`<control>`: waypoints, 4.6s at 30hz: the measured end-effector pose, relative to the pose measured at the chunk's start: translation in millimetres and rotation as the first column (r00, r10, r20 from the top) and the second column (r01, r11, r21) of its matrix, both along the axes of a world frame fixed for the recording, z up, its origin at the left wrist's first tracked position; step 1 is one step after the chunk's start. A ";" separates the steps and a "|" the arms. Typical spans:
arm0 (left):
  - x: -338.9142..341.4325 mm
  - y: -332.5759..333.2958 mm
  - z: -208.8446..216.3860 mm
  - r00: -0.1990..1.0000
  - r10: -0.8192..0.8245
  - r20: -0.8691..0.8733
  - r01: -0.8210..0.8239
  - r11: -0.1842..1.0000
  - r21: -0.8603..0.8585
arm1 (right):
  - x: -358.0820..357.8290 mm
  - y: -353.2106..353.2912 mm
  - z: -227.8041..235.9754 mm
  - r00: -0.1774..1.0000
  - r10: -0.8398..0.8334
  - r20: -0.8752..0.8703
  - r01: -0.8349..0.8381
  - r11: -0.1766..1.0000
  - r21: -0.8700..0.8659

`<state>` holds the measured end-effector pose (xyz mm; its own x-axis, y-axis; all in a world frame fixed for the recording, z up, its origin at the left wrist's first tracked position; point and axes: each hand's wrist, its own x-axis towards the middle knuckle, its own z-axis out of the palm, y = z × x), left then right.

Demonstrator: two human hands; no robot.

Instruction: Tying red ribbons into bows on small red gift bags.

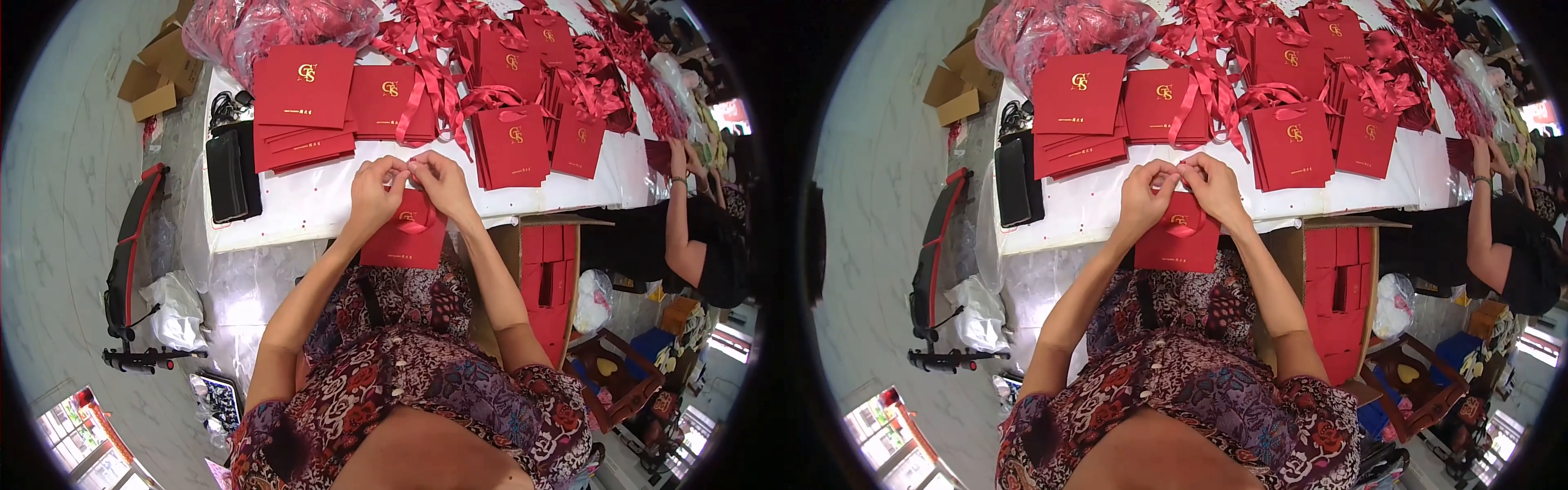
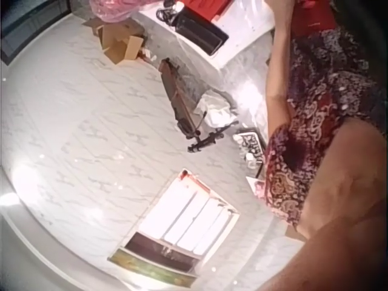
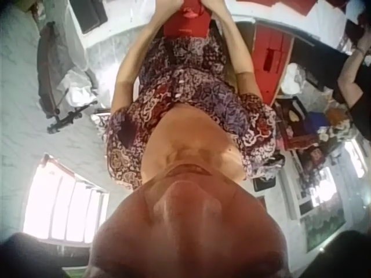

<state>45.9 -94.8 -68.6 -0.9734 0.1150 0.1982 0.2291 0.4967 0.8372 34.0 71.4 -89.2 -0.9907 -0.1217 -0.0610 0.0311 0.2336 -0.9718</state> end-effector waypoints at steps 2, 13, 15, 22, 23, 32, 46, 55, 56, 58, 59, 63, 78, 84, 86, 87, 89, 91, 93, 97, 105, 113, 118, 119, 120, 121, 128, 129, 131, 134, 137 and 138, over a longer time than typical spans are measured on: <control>3.4 -2.9 1.0 0.992 -0.039 -0.118 0.040 0.999 0.006 | 3.9 -2.4 4.7 0.998 -0.052 -0.028 0.048 0.993 -0.108; 51.0 -56.7 38.4 0.887 -0.216 0.407 -0.188 0.637 0.748 | 5.1 1.8 24.6 0.955 -0.288 0.062 0.284 0.841 -0.461; 57.4 -56.0 46.6 0.911 -0.195 0.363 -0.162 0.640 0.751 | 1.9 -5.6 22.7 0.945 -0.292 0.150 0.326 0.778 -0.537; 93.8 -41.8 43.8 0.925 -0.020 0.379 -0.181 0.855 0.486 | -17.7 -18.4 6.2 0.945 -0.327 0.000 0.306 0.885 -0.351; 98.5 -44.2 46.0 0.946 -0.029 0.322 -0.124 0.886 0.447 | -28.7 -21.0 1.5 0.879 -0.452 -0.148 0.373 0.848 -0.377; 96.3 -50.9 70.5 0.974 -0.093 -0.207 0.028 0.955 -0.295 | -28.2 -17.0 32.1 0.875 -0.197 -0.443 0.342 0.899 0.275; 69.6 -17.5 8.9 0.993 -0.104 -0.061 0.082 0.952 -0.295 | 26.3 -8.0 53.9 0.880 0.080 -0.468 0.065 0.956 0.285; 18.6 -10.9 7.5 0.642 -0.453 0.618 -0.319 0.575 0.753 | 56.8 -11.2 59.0 0.711 0.490 -0.505 -0.326 0.865 0.382; 19.1 -13.2 5.0 0.642 -0.451 0.620 -0.323 0.574 0.752 | 57.1 -9.6 60.3 0.724 0.528 -0.445 -0.365 0.840 0.402; 20.1 -18.4 0.4 0.722 -0.438 0.535 -0.239 0.568 0.788 | 58.2 -11.5 55.8 0.850 0.381 -0.365 -0.302 0.918 0.256; 20.3 -16.9 -2.8 0.722 -0.438 0.536 -0.240 0.567 0.788 | 58.6 -11.9 54.1 0.941 0.227 -0.253 -0.203 0.972 0.118; 21.5 -15.8 -8.0 0.780 -0.319 0.539 -0.185 0.705 0.684 | 29.6 -11.0 40.6 0.915 0.043 -0.401 0.101 0.938 0.330; 21.7 -16.6 4.0 0.751 -0.357 0.555 -0.179 0.698 0.693 | 15.6 -4.9 49.4 0.921 -0.118 -0.372 0.205 0.957 0.204; 27.4 -6.7 2.8 0.851 -0.290 0.438 -0.028 0.809 0.588 | 30.6 -23.2 26.6 0.971 0.033 -0.237 0.013 0.982 0.188; 27.5 -9.1 8.3 0.832 -0.274 0.482 -0.012 0.860 0.510 | 30.4 -25.0 18.2 0.988 -0.032 -0.151 -0.004 0.972 -0.234; 26.6 -10.8 8.6 0.847 -0.288 0.447 -0.072 0.770 0.634 | 30.1 -21.4 15.6 0.988 -0.033 -0.150 -0.003 0.972 -0.234; 27.9 -14.3 13.1 0.848 -0.221 0.482 -0.274 0.597 0.754 | 29.7 -10.9 21.2 0.997 -0.081 -0.010 0.066 0.879 -0.473; 27.5 -26.3 19.2 0.840 -0.267 0.473 -0.333 0.434 0.837 | 26.4 12.5 22.3 0.997 0.002 0.075 0.041 0.822 -0.568; 29.1 -40.6 27.0 0.855 -0.307 0.419 -0.375 0.193 0.907 | 27.8 28.6 33.3 0.967 0.153 0.206 0.023 0.748 -0.664; 28.8 -57.7 29.9 0.783 -0.227 0.579 -0.353 0.605 0.714 | 27.1 34.5 23.7 0.998 -0.003 0.068 0.015 0.985 -0.170; 23.2 -24.5 0.9 0.996 0.030 -0.081 -0.053 0.950 -0.307 | 34.5 -17.7 24.9 0.939 0.004 -0.343 0.118 0.935 0.335; 13.4 -11.6 10.0 1.000 0.004 -0.007 -0.006 0.957 -0.292 | 37.4 -17.5 20.9 0.914 0.064 -0.401 0.112 0.910 0.400; 13.7 -6.1 2.9 0.999 0.001 0.037 0.005 0.989 -0.144 | 36.5 -19.1 23.8 0.942 0.018 -0.335 0.111 0.925 0.363; 15.9 -2.6 2.4 1.000 0.010 -0.009 -0.011 0.992 -0.124 | 35.3 -19.9 26.1 0.948 0.009 -0.319 0.120 0.916 0.382; 17.1 -0.8 2.0 0.998 0.021 -0.054 -0.026 0.994 -0.103 | 34.4 -20.9 28.3 0.948 0.008 -0.317 0.121 0.916 0.383; 17.1 -1.5 1.4 0.998 0.020 -0.054 -0.026 0.994 -0.104 | 33.6 -22.0 30.9 0.945 0.025 -0.325 0.114 0.908 0.402; 15.7 -11.4 6.3 0.992 0.002 0.125 -0.010 0.998 0.067 | 27.7 -17.4 29.9 0.959 0.011 -0.282 0.086 0.940 0.330; 15.3 -11.8 7.1 0.989 -0.008 0.150 -0.004 0.997 0.082 | 28.2 -16.8 29.3 0.959 0.010 -0.282 0.087 0.940 0.330; 14.7 -14.1 6.5 0.982 -0.012 0.191 -0.005 0.996 0.084 | 30.4 -20.5 36.4 0.958 0.038 -0.285 0.072 0.927 0.367; 15.8 -14.3 8.4 0.974 -0.037 0.223 0.016 0.996 0.092 | 33.1 -17.6 33.7 0.938 0.045 -0.342 0.065 0.950 0.304; 20.2 -15.5 10.7 0.977 -0.070 0.204 0.050 0.993 0.102 | 29.6 -11.2 41.0 0.958 0.071 -0.276 0.014 0.955 0.297; 22.3 -16.5 11.3 0.977 -0.086 0.194 0.066 0.992 0.108 | 27.5 -7.5 46.6 0.958 0.073 -0.277 0.012 0.955 0.296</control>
